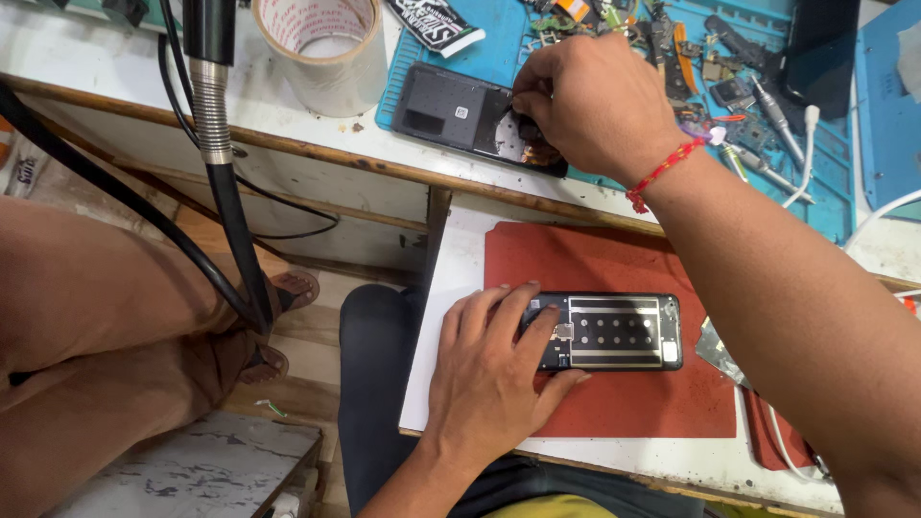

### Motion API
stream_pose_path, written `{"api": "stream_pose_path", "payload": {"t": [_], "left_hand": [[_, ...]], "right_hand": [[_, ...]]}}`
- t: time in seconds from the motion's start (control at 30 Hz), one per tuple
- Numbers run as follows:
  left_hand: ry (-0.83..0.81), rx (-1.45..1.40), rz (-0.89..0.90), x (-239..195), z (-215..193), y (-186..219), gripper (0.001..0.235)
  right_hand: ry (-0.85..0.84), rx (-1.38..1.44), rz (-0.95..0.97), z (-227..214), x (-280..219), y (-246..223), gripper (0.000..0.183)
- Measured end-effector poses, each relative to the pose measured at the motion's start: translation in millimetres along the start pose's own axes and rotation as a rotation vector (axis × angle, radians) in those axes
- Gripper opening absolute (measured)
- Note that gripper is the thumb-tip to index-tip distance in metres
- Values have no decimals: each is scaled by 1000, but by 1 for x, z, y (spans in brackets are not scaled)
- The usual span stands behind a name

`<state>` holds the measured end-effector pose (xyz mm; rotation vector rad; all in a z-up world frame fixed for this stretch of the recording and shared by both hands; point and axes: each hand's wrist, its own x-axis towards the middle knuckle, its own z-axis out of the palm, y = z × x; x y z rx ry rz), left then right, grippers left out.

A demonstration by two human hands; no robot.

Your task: The person uses a yellow and black screwdriver to remove screws from the back of a disassembled mobile phone. The phone is placed on a red mat on a workbench cluttered with tools and electronic parts. The person systematically removes screws from the device's casing.

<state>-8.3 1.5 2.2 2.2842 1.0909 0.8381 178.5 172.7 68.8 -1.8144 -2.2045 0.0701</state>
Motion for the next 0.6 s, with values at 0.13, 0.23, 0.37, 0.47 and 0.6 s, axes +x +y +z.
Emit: {"api": "stream_pose_path", "payload": {"t": [0.13,0.23,0.37,0.47,0.6], "left_hand": [[-3,-20,-1,0,0,-1,62],[7,-14,6,1,-1,0,62],[4,-14,2,1,-3,0,61],[-2,-15,-2,1,-3,0,61],[-1,-13,-6,2,-4,1,60]], "right_hand": [[27,-58,2,6,0,-3,13],[29,-62,-5,9,1,-3,13],[68,-64,-96,13,2,-2,10],[62,-101,-132,15,4,0,10],[-62,-155,-67,20,14,1,16]]}}
